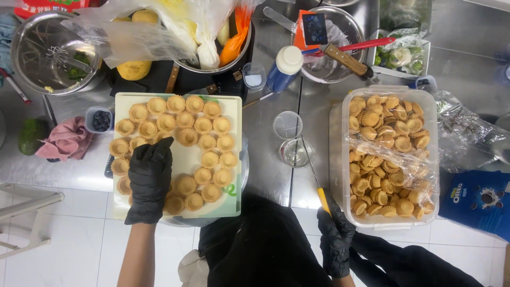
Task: Arrange empty tart shells onto a tray in a concentric circle pattern.
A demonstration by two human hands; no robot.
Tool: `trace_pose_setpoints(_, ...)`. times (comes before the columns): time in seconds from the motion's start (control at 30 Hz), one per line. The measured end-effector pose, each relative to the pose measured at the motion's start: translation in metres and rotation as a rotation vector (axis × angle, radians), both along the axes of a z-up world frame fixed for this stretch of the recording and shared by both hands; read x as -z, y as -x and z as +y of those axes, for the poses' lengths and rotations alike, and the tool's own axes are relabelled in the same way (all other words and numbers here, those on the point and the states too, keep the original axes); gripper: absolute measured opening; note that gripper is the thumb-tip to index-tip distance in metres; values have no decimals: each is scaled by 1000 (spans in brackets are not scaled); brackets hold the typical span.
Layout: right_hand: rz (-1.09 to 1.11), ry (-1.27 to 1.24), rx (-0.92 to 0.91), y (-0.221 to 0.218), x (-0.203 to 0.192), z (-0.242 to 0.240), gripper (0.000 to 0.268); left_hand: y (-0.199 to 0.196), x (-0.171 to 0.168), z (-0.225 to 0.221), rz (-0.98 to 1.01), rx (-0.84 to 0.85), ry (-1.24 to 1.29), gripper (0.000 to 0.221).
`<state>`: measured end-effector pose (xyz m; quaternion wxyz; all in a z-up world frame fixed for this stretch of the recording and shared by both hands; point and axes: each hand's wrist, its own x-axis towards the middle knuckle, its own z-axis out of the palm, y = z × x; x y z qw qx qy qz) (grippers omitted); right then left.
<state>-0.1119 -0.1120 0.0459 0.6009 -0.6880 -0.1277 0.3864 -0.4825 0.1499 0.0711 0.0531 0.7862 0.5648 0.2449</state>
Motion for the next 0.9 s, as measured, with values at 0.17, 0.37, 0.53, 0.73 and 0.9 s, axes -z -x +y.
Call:
trace_pose_setpoints(0.17, 2, -41, -50, 0, -3, 5, 49, -7, -3, 2, 9, 58, -10, 28)
trace_pose_setpoints(0.37, 38, 18, 8, 2, 3, 2, 45, -7, -11, 10, 49, 36, 42, 18)
trace_pose_setpoints(0.53, 92, 126, 84, -2, 31, -16, 48, -17, -25, 14, 30, 80, 43, 20)
trace_pose_setpoints(0.73, 90, -60, -43, -4, 6, 0, 55, -89, -58, 27, 249, 97, 81, 19)
trace_pose_setpoints(0.9, 220, -29, -334, -2, -8, 13, 55, -244, -57, 1, -298, 820, 220, 39)
